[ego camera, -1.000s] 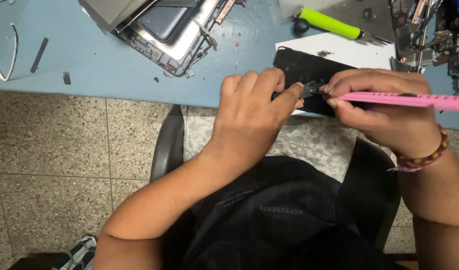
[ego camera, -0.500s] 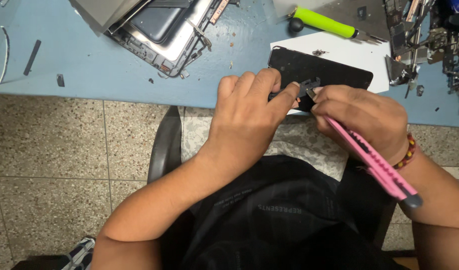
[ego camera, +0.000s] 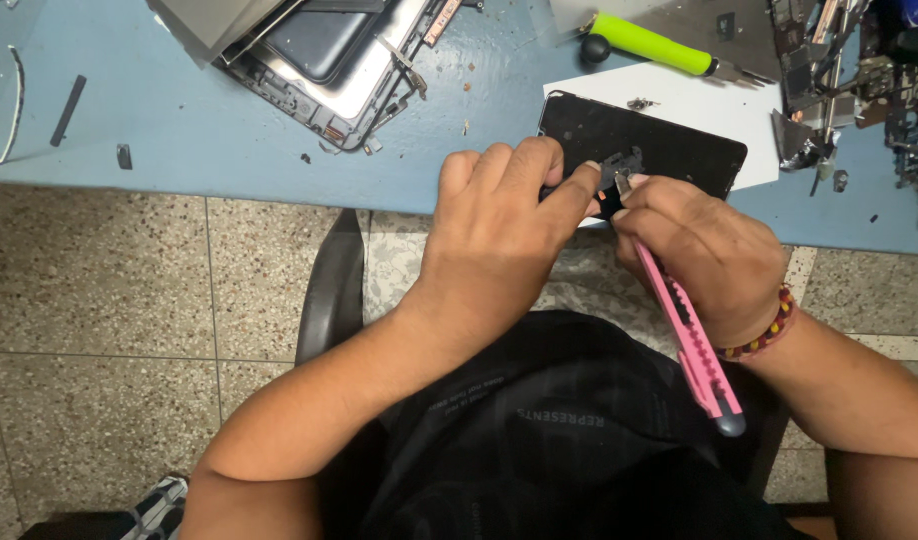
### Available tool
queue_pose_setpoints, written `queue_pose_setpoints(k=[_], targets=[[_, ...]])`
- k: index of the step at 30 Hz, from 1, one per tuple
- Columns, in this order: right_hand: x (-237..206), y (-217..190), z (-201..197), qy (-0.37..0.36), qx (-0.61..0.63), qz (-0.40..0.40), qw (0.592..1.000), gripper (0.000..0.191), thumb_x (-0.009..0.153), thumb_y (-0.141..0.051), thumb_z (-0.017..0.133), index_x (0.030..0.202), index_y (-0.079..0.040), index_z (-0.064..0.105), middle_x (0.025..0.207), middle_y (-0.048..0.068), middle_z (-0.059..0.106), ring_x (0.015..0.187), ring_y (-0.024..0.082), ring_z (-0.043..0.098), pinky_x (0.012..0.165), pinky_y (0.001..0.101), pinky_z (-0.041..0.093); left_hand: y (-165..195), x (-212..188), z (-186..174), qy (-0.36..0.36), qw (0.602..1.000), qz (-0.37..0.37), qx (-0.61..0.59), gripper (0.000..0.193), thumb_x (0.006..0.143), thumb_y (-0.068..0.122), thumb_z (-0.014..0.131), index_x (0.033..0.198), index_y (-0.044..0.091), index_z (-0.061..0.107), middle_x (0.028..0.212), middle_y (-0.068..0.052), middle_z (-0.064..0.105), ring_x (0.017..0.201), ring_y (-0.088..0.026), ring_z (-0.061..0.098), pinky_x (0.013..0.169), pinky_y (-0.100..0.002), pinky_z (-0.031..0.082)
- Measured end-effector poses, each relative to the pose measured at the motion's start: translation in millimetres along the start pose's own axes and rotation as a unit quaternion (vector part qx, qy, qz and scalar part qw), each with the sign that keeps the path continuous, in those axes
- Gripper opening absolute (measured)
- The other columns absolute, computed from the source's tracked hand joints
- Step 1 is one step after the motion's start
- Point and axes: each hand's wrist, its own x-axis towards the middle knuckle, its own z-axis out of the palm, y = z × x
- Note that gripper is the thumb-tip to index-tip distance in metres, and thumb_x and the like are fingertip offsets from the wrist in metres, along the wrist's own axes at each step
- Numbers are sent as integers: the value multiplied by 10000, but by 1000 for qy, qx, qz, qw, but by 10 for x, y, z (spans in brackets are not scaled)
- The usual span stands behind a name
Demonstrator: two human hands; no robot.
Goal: The person uses a pink plastic pry tool and a green-handled precision screwdriver to scrape and remove adhesive residue from the back of a black smartphone. The person alternates between tools while working on the same area of the device.
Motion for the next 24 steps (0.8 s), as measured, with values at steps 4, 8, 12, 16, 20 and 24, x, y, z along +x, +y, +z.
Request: queue_pose_setpoints(k=[4, 8, 12, 16, 20, 24], targets=[[-103, 39, 46, -6, 21, 40, 999, 255, 904, 12, 854, 1065, -40, 663, 1070, 115, 718, 1028, 259, 746, 775, 320, 615, 15, -2, 16, 2, 1000, -3, 4, 248, 996, 207, 746, 1215, 90, 748, 1025, -10, 554, 932, -176, 542, 854, -360, 371], [-141, 81, 86, 25, 28, 31, 999, 254, 849, 20, 845, 999, -23, 643, 989, 125, 709, 933, 269, 747, 738, 333, 618, 28, -10, 18, -3, 1000, -10, -2, 239, 1004, 203, 742, 1217, 94, 754, 1023, -9, 556, 938, -178, 545, 854, -358, 373], [-98, 144, 92, 27, 88, 35, 995, 262, 922, -27, 873, 1072, -53, 659, 1075, 98, 734, 995, 235, 763, 774, 289, 629, 49, -16, 31, -4, 1000, -14, 11, 231, 1005, 185, 741, 1221, 107, 758, 1029, -6, 564, 933, -178, 546, 846, -354, 376], [-106, 135, 22, 6, 62, 47, 997, 237, 831, -6, 835, 982, -29, 652, 982, 124, 733, 890, 257, 751, 727, 327, 606, 56, -24, 43, 2, 1000, -20, 8, 222, 1004, 165, 740, 1219, 114, 760, 1037, -8, 571, 931, -180, 549, 844, -354, 377], [-130, 102, 34, -5, 58, 63, 996, 221, 924, -48, 847, 1057, -48, 670, 1056, 99, 743, 905, 226, 754, 753, 291, 606, 59, -24, 47, 2, 1000, -22, 8, 205, 1005, 137, 731, 1206, 110, 761, 1033, -13, 573, 928, -186, 550, 843, -358, 377], [-118, -13, 59, -1, 36, 77, 996, 209, 972, -58, 847, 1093, -46, 676, 1076, 100, 731, 936, 225, 752, 762, 285, 609, 66, -24, 39, -3, 1000, -22, 11, 205, 1011, 103, 721, 1213, 101, 758, 1029, -12, 570, 932, -182, 551, 848, -353, 377]])
